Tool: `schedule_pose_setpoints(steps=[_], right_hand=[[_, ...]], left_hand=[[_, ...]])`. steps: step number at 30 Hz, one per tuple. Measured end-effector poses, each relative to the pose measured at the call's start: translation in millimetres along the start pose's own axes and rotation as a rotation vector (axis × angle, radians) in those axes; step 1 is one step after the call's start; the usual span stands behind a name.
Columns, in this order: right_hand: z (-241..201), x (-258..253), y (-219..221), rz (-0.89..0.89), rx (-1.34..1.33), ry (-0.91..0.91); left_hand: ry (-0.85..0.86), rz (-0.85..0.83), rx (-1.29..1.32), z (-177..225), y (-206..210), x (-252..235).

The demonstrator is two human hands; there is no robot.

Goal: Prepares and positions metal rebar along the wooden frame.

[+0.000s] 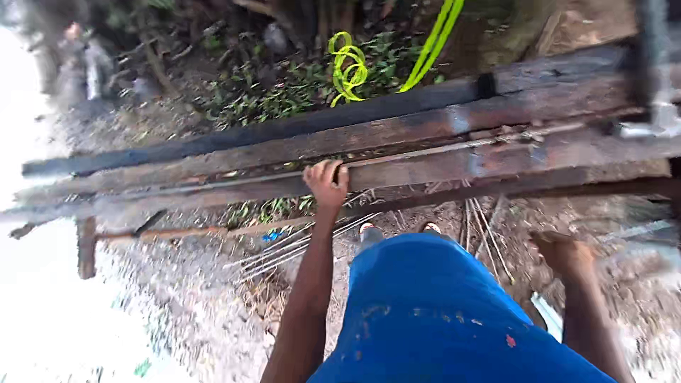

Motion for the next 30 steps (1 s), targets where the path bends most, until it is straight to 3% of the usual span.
schedule_pose_setpoints(steps=[5,8,11,15,21,30], right_hand=[[-176,-32,-40,0.272,-0.061,-0.645],[-269,-36,-37,0.267,-0.073,-0.957],[-322,-48,-17,0.17,0.01,-1.142],[-324,-77,21,0.029,0.103,-1.112],[-304,-72,30,0.186,0.089,-1.134],[-285,-70,22,0.31,0.07,-1.072]], left_hand=[[-0.014,0.017,0.118,-3,1,-4],[-0.056,0.055,0.134,-8,6,-12],[-0.082,0.054,0.202,-11,5,-12],[-0.077,0.074,0.265,-10,-4,-13],[-0.163,-0.08,0.293,-7,-3,-15],[-0.071,-0.155,0.316,11,6,-23]])
Point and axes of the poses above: each hand's wrist, its own x-axis away from the middle knuckle, its own y-axis out of the palm, z = x × y, the point moved 6 cm from there along -x, towards the middle knuckle, and after that the axes turned 10 degrees about -y, right-handed, at the moved point
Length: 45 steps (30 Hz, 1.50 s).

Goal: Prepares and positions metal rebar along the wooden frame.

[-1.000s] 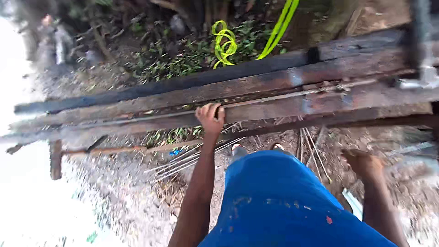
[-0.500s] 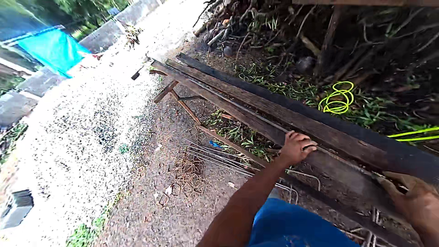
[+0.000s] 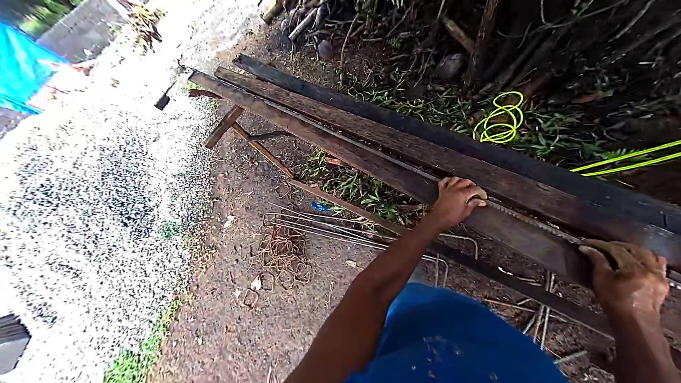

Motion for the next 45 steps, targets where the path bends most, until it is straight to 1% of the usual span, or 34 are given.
schedule_pose_setpoints(steps=[4,7,9,13,17,18,23,26,29,32,38,45], right_hand=[[-4,-2,-3,-0.011,-0.008,0.038],[-8,-3,-3,-0.085,-0.006,0.1],[-6,-4,1,-0.101,-0.01,0.12],[-7,-7,2,-0.089,-0.019,0.12],[-7,-5,3,-0.094,-0.008,0.149],[-3,-3,4,-0.097,0.0,0.147],[4,6,10,-0.083,0.016,0.117],[-7,0,10,-0.063,0.07,0.114],[-8,-2,12,-0.037,0.117,0.097],[-10,-4,11,-0.037,0.115,0.115],[-7,-2,9,-0.01,0.093,0.051],[-2,-2,10,-0.013,0.08,0.07]], left_hand=[[0.082,0.07,-0.062,0,-2,3],[0.108,0.164,0.016,-4,-1,9],[0.096,0.189,0.035,-7,-1,7],[0.088,0.156,0.022,-9,-3,1],[0.068,0.015,-0.148,-2,4,-1],[0.059,0.011,-0.18,-1,7,-1],[0.057,0.13,-0.218,0,12,3],[0.071,0.131,-0.225,-1,11,2],[0.089,0.143,-0.218,0,10,3],[0.109,0.176,-0.22,0,11,4],[0.133,0.207,-0.22,0,11,5],[0.131,0.225,-0.231,0,13,5]])
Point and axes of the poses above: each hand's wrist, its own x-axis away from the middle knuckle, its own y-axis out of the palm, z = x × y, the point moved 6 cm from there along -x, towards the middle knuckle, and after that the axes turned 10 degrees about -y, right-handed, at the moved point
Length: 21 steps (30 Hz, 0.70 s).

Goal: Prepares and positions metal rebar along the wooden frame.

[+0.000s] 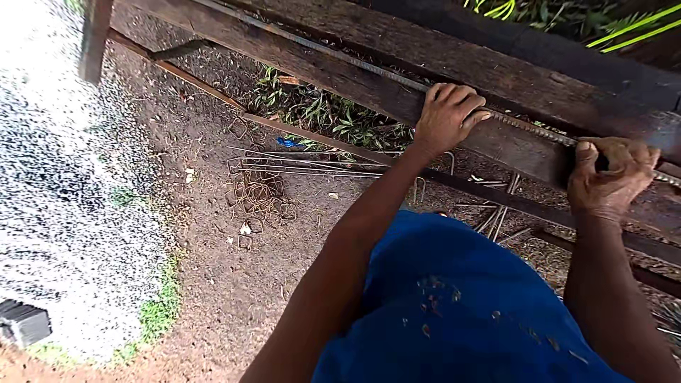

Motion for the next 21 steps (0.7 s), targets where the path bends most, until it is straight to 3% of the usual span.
schedule_pose_setpoints(steps=[21], right_hand=[[-0.5,1.1,1.6,0.02,0.019,0.013]], left_hand=[[-0.003,-0.003,-0.016,0.3,0.2,0.3]])
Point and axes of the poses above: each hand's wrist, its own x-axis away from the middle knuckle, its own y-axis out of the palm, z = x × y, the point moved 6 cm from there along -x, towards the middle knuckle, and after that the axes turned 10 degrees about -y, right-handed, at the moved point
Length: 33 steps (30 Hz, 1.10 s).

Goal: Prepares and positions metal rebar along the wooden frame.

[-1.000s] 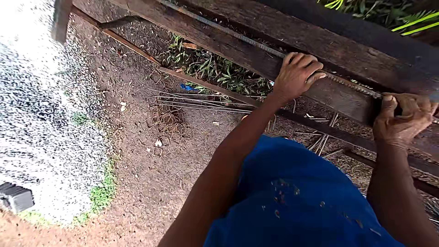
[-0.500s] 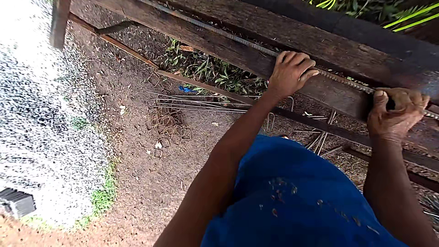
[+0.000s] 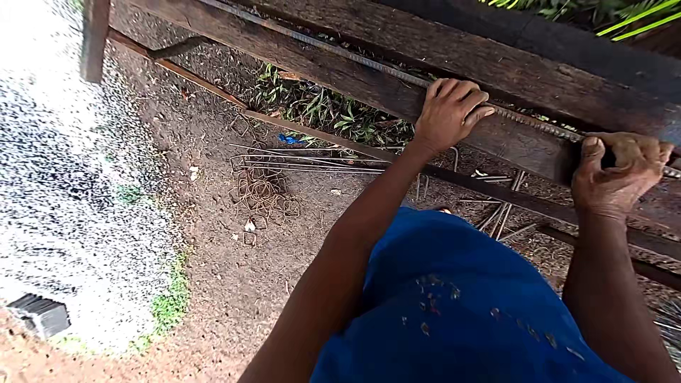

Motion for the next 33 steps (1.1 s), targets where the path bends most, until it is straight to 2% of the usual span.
schedule_pose_setpoints(steps=[33], right_hand=[[5.0,1.4,2.9,0.009,0.017,0.027]], left_hand=[[0.007,0.008,0.017,-0.9,1.0,0.9]])
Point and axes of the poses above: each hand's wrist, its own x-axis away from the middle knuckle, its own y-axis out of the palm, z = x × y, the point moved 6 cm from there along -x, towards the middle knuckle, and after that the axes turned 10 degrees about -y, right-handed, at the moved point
